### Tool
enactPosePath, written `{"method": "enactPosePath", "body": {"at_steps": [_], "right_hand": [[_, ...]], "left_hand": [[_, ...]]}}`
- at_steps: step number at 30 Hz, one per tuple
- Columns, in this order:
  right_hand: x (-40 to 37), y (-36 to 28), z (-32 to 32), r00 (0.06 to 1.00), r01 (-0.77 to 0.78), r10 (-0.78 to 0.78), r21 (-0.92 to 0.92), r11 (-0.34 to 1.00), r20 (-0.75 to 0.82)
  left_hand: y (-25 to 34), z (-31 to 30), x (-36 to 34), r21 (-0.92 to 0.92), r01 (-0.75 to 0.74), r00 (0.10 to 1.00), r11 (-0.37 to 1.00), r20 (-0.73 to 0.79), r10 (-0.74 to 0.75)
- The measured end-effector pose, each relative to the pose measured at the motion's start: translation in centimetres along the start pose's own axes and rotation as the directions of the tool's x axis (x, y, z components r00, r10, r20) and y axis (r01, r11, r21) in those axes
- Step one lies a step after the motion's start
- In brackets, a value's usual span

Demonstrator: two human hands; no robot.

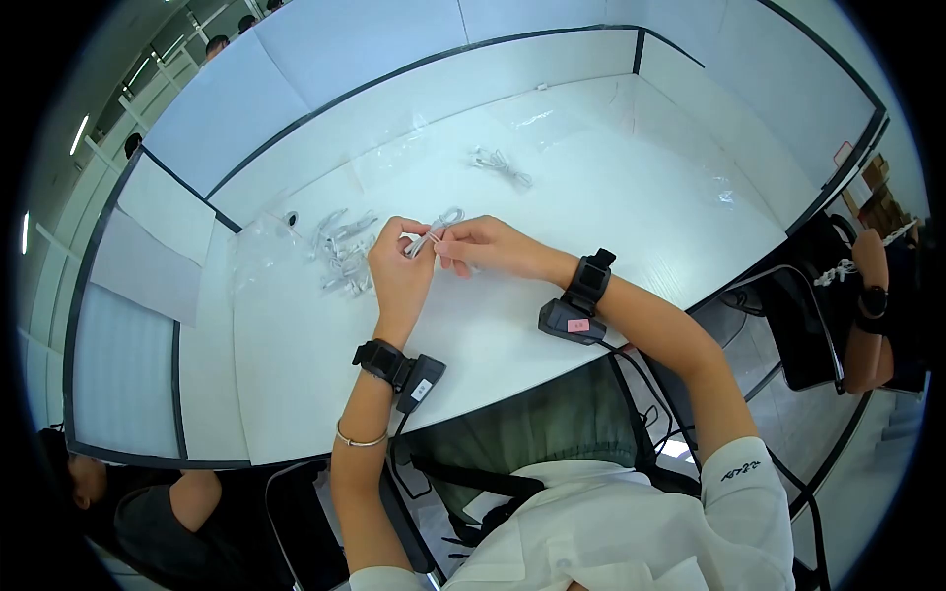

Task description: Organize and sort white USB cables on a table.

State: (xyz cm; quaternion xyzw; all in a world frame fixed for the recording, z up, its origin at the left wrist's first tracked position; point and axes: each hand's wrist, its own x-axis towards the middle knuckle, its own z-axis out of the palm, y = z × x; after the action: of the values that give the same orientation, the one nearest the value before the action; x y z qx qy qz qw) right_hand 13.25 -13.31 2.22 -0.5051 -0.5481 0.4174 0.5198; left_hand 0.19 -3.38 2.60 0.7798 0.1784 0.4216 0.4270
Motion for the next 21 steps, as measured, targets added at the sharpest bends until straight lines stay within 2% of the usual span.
{"method": "enactPosePath", "body": {"at_steps": [1,3,5,7,10,13,14,17,21], "right_hand": [[0.0,0.0,0.0,1.0,-0.024,0.024,-0.012,1.0,0.017],[-0.1,-0.1,0.7,0.992,0.025,-0.019,0.049,0.999,-0.128],[-0.3,-0.7,0.3,0.987,0.012,-0.021,-0.057,0.998,-0.158],[-0.2,-0.5,-0.1,0.989,0.013,-0.035,-0.151,0.988,-0.144],[-0.3,-0.7,0.2,0.975,0.111,-0.129,-0.107,0.988,-0.179],[-0.3,-0.7,0.3,0.971,0.072,-0.095,-0.108,0.992,-0.218],[-0.2,-0.6,0.2,0.973,0.055,-0.075,-0.1,0.994,-0.217],[0.5,1.2,0.1,0.952,0.139,-0.152,-0.067,0.988,-0.267],[0.1,0.1,-0.4,0.962,0.046,-0.091,-0.175,0.984,-0.259]], "left_hand": [[-0.1,0.1,0.0,-0.013,-0.023,1.0,1.0,-0.017,0.023],[-0.2,0.1,0.1,0.009,-0.006,1.0,1.0,-0.028,0.006],[0.2,0.0,0.1,0.052,0.037,0.999,0.998,-0.032,-0.036],[-0.3,0.2,0.3,0.071,-0.035,0.998,0.997,-0.045,0.038],[0.9,0.0,0.1,0.071,0.173,0.982,0.982,0.061,-0.178],[0.4,0.0,0.0,0.058,0.131,0.981,0.99,0.133,-0.138],[0.2,-0.1,0.0,0.139,0.113,0.974,0.984,0.18,-0.137],[-0.4,0.2,-0.3,-0.026,0.187,0.962,0.982,0.209,-0.178],[0.0,0.1,-0.2,-0.246,0.313,0.932,0.917,0.268,-0.245]]}}
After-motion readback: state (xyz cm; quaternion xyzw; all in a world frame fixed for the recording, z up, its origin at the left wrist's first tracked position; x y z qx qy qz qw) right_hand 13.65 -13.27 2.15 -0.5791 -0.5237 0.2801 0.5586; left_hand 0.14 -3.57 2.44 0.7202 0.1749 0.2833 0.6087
